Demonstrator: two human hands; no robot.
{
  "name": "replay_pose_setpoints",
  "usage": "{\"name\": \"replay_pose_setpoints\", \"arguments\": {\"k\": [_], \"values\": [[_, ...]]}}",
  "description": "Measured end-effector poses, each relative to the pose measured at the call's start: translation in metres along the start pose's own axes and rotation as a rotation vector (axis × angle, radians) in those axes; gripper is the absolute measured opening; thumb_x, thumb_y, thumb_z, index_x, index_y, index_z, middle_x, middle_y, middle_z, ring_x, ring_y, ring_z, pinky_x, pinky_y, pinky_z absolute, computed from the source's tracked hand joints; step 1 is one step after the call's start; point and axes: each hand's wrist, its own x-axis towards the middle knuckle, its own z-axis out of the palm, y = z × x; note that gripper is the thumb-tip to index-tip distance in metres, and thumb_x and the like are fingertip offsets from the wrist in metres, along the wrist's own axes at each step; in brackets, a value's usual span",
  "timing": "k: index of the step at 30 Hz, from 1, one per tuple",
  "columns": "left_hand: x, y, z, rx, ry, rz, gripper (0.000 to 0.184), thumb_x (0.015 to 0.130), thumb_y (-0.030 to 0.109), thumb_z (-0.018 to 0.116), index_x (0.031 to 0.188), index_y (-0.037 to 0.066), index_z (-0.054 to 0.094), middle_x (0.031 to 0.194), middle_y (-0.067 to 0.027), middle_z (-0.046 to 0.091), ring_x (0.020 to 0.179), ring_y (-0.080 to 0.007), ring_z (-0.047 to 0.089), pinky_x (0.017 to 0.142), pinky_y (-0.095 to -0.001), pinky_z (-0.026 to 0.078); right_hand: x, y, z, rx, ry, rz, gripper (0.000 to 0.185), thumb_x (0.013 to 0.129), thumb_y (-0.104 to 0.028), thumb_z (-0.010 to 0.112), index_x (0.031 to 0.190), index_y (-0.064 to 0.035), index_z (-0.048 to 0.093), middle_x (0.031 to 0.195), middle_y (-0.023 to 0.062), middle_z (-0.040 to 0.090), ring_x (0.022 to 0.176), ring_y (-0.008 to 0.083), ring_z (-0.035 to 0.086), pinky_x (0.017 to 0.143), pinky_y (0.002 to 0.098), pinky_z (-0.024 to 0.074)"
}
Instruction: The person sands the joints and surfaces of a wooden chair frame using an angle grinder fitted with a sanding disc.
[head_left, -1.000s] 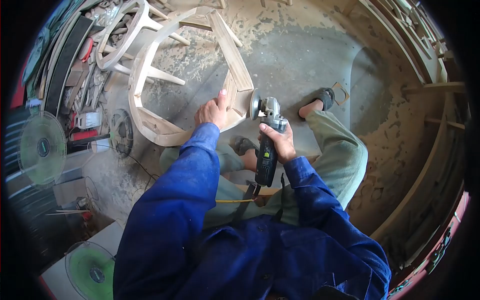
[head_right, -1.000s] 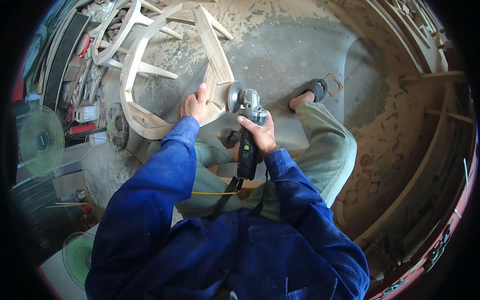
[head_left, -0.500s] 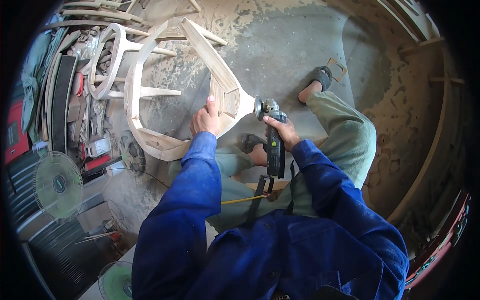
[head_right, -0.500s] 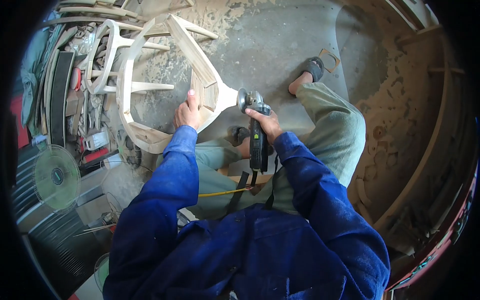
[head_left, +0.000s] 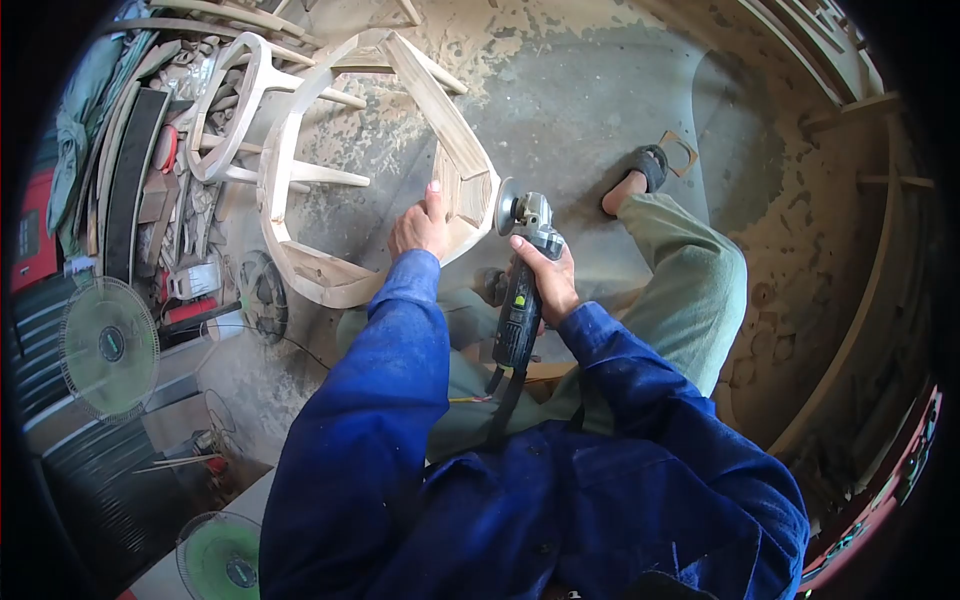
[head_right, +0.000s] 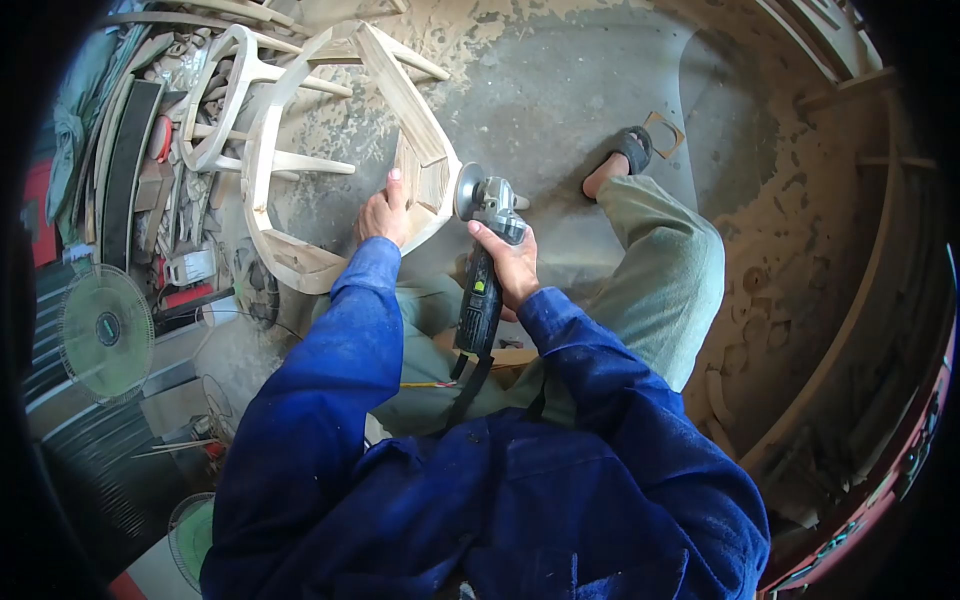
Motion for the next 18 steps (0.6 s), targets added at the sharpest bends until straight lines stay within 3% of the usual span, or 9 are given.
{"name": "replay_pose_setpoints", "arguments": {"k": [9,13,15,18], "values": [[-0.001,0.000,-0.002,-0.004,-0.015,-0.006,0.083,0.102,0.071,0.023,0.118,0.009,0.076,0.118,-0.0245,0.072,0.119,-0.0454,0.063,0.105,-0.0532,0.045,0.049,0.028,-0.044,0.107,0.101,0.398,0.061,0.085,-0.051,0.083,0.108,0.0012,0.062,0.084,0.0104,0.064,0.069,0.0237,0.066,0.061,0.0415,0.0579],[0.005,-0.005,0.003,-0.028,-0.025,0.001,0.084,0.101,0.073,0.024,0.117,0.009,0.077,0.117,-0.0260,0.071,0.118,-0.0460,0.063,0.105,-0.0528,0.045,0.026,0.008,-0.024,0.041,0.028,0.201,0.055,0.086,-0.046,0.083,0.112,-0.0028,0.061,0.084,0.0100,0.064,0.072,0.0225,0.067,0.063,0.0396,0.0574],[0.006,-0.008,0.004,-0.042,-0.006,0.013,0.086,0.100,0.075,0.024,0.117,0.009,0.077,0.117,-0.0281,0.070,0.118,-0.0473,0.063,0.104,-0.0533,0.046,0.018,0.002,-0.011,0.014,-0.018,0.048,0.046,0.089,-0.036,0.083,0.114,-0.0054,0.059,0.084,0.0097,0.064,0.069,0.0218,0.066,0.060,0.0379,0.0568],[0.001,-0.005,0.000,-0.066,-0.016,-0.017,0.085,0.100,0.075,0.025,0.115,0.010,0.078,0.117,-0.0266,0.071,0.119,-0.0465,0.062,0.105,-0.0522,0.046,0.004,-0.012,-0.002,-0.075,-0.029,-0.016,0.043,0.090,-0.035,0.082,0.111,-0.0060,0.059,0.084,0.0100,0.064,0.068,0.0222,0.067,0.060,0.0378,0.0574]]}}
